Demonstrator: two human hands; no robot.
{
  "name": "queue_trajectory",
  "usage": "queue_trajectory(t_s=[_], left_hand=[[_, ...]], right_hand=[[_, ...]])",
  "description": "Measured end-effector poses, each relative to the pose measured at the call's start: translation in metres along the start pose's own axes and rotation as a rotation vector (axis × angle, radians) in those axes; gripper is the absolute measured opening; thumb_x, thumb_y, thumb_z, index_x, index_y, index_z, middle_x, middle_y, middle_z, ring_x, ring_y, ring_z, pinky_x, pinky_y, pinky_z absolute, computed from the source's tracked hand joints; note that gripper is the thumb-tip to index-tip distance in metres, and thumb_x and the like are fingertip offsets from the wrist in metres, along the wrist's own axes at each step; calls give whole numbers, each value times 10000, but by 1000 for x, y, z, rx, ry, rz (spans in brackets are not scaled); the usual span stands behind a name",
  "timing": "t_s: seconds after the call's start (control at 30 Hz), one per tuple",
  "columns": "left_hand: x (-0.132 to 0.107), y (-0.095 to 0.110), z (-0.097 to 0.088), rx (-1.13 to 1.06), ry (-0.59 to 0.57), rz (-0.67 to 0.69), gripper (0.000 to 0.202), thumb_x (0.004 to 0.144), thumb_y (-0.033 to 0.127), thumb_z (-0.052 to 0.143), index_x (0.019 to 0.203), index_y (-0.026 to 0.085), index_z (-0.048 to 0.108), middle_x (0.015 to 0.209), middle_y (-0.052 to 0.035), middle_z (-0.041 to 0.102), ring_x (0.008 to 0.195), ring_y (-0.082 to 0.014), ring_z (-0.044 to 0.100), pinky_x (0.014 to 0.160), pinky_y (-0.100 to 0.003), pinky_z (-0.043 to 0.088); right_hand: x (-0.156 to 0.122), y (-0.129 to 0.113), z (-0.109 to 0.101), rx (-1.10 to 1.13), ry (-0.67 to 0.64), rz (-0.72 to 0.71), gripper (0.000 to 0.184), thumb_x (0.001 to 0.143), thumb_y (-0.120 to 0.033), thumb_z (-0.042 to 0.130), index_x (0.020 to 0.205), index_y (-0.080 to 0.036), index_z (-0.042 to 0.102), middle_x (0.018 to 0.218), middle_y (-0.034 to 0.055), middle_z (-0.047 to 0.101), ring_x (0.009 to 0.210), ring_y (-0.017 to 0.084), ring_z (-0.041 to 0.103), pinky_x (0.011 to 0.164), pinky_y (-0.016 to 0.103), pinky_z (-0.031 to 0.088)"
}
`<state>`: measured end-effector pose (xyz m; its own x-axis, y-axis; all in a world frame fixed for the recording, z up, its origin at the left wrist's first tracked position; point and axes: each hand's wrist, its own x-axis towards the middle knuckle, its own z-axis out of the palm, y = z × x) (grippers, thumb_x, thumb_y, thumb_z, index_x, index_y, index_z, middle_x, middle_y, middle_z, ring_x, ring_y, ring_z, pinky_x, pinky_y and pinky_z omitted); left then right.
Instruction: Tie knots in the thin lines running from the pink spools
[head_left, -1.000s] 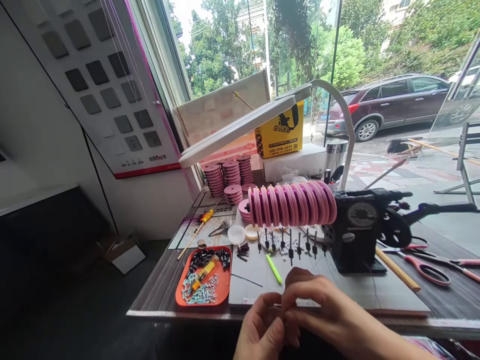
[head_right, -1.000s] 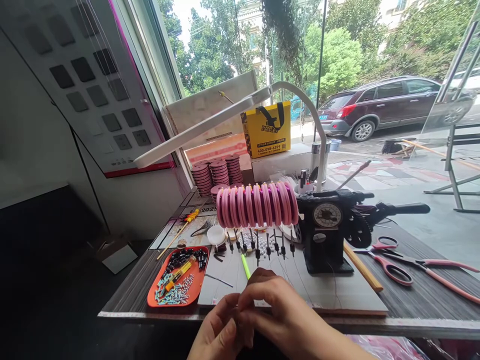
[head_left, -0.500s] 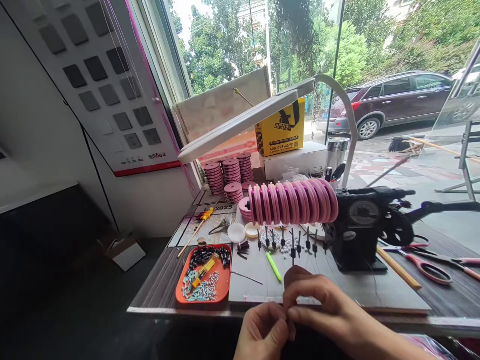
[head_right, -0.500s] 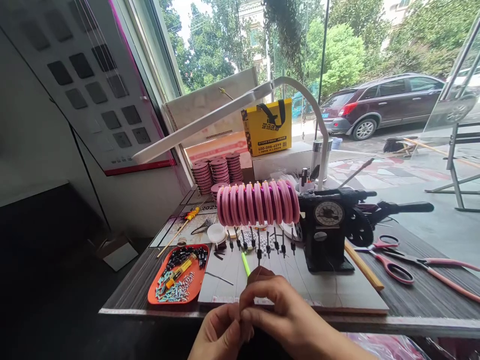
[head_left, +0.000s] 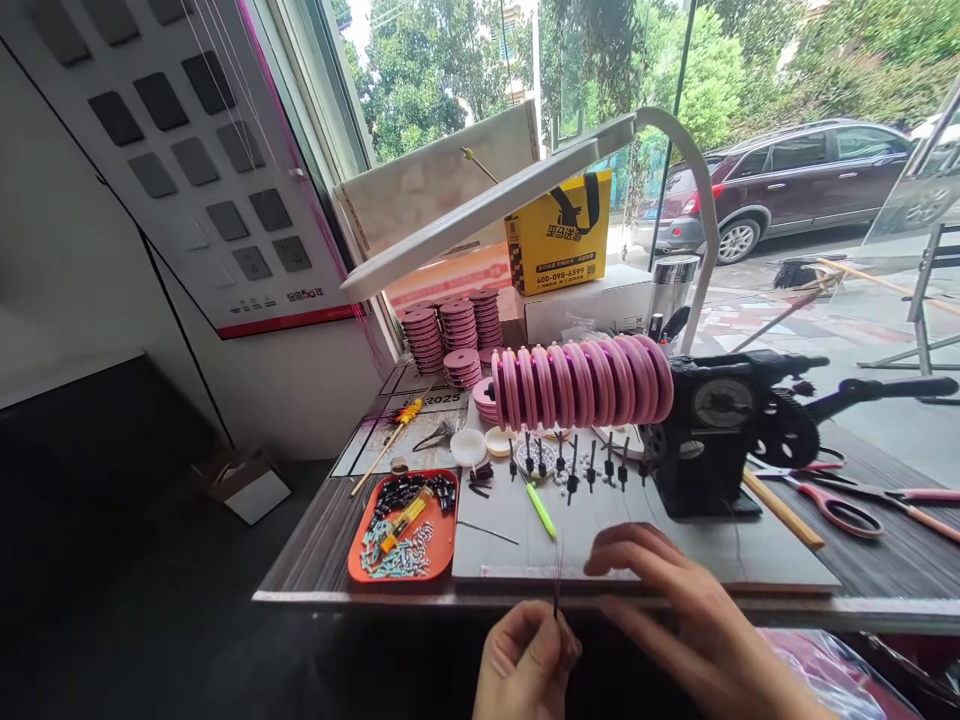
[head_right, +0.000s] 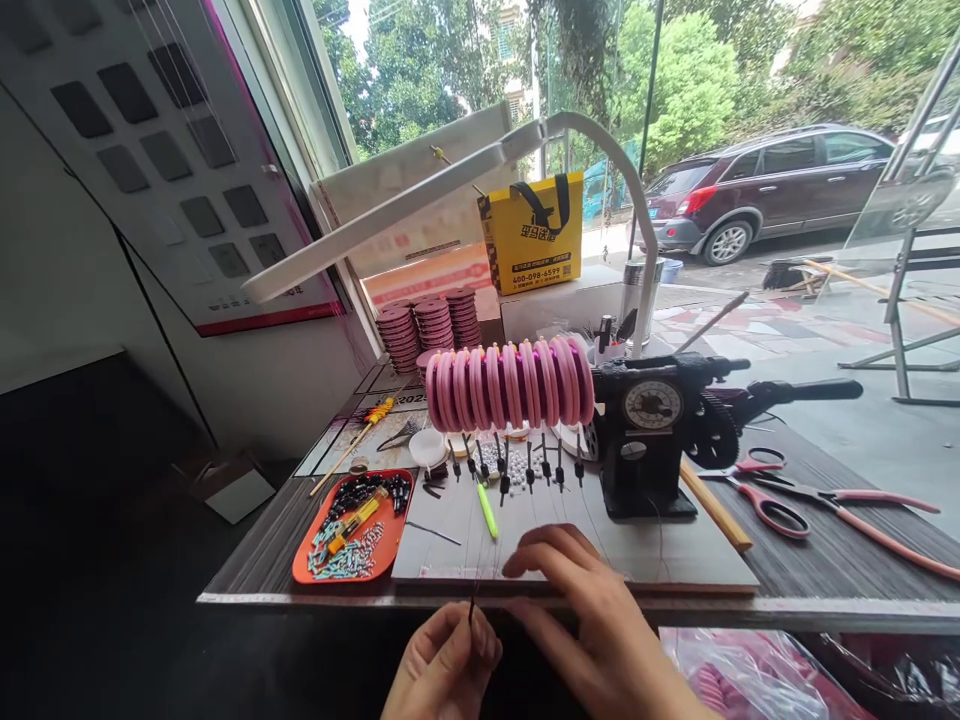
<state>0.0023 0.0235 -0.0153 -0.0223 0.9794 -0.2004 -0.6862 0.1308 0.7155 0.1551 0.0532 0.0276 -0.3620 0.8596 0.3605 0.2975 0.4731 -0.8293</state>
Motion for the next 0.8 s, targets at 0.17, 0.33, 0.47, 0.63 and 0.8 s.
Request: queue_trajectory(t_s=[0.17, 0.33, 0.47, 0.63, 0.8], left_hand=[[-5, -4, -4, 114, 68, 48, 295, 500, 383, 871, 532, 142, 705, 501, 11, 569, 513, -71, 476, 546, -168, 380], [-5, -2, -10, 446, 61, 253, 361, 602, 469, 789, 508, 145, 659, 526, 30, 491, 525, -80, 407, 525, -187, 330], [-4, -2, -10, 511, 60, 271, 369, 631, 474, 764, 501, 149, 646, 532, 33, 482, 520, -80, 397, 519, -193, 317], [-3, -2, -7, 412, 2, 158, 356, 602, 485, 784, 526, 150, 690, 502, 15, 553, 522, -100, 477, 546, -203, 374], [-6, 6, 0, 393, -112, 140, 297, 647, 443, 771, 572, 159, 733, 519, -16, 627, 513, -137, 573, 573, -237, 441]], right_hand=[[-19, 5, 24, 359, -85, 287, 198, 827, -353, 563, 760, -185, 643, 739, 33, 653, 711, 186, 592, 657, 258, 463], [-12, -4, 39, 729, 99, 487, 218, 694, -398, 716, 768, -194, 692, 774, 14, 671, 799, 192, 582, 741, 252, 436], [-8, -8, 42, 787, 119, 488, 281, 667, -431, 752, 640, -170, 651, 630, -14, 588, 667, 143, 501, 633, 223, 387], [-9, -1, 48, 1009, 112, 574, 330, 623, -441, 803, 639, -158, 634, 571, -50, 480, 587, 88, 390, 582, 182, 322], [-11, 9, 55, 1214, 19, 641, 385, 562, -449, 839, 637, -144, 616, 521, -59, 434, 524, 68, 325, 521, 169, 271]])
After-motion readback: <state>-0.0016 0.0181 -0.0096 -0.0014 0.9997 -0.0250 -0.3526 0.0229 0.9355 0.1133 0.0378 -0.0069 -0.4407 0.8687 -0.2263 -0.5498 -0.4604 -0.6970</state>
